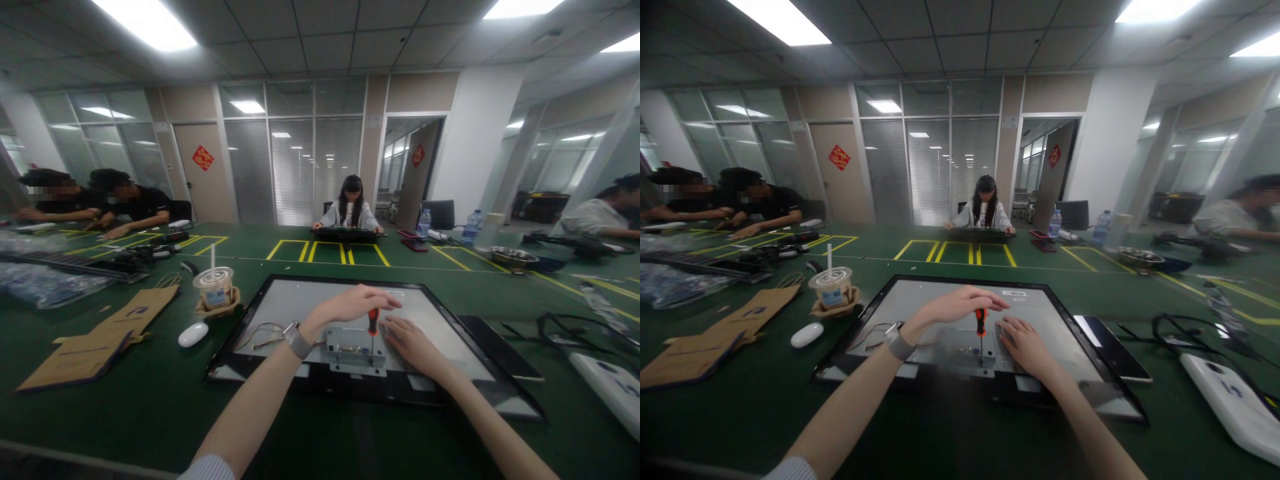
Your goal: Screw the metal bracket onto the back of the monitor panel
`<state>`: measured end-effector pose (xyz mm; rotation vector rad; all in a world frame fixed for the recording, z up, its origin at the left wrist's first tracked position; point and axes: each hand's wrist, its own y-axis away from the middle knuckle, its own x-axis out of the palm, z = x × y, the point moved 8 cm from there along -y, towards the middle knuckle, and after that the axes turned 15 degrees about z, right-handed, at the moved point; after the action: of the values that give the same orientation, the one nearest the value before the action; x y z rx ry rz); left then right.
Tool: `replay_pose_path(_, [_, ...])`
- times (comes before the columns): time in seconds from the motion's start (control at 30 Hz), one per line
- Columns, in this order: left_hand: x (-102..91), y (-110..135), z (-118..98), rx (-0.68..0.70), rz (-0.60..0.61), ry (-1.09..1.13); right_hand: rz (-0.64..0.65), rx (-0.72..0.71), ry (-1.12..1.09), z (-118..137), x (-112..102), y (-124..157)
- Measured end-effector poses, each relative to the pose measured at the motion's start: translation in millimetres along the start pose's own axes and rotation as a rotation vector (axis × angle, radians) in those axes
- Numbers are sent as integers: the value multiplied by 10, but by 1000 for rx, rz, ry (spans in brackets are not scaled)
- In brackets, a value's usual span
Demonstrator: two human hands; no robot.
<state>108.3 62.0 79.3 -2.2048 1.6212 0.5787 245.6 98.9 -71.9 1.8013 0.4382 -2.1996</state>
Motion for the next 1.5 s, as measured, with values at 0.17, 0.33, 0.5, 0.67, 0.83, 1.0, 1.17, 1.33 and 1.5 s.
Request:
replay_pose_path(0.17, [75,-55,-14,35,10,-4,-40,-19,21,1,-3,4])
replay_pose_path(0.33, [99,-87,3,43,29,45,-49,-38,27,9,-22,6])
replay_pose_path(0.5, [55,-86,94,38,39,63,-45,-31,20,3,-25,11])
replay_pose_path(0.67, [17,-94,164,52,40,69,-46,-21,18,9,-31,17])
replay_pose_path(0.83, [-13,-104,209,55,15,74,-27,-15,11,11,-27,12])
replay_pose_path(1.0, [-28,-117,261,63,20,67,-3,4,6,-8,-8,3])
replay_pose_path(1.17, [-16,-101,232,45,27,61,6,13,4,-7,-3,4])
replay_pose_path(1.33, [-6,-75,187,19,9,41,-8,-3,14,15,-25,6])
replay_pose_path(1.5, [8,-71,150,16,9,38,-17,-7,13,8,-24,4])
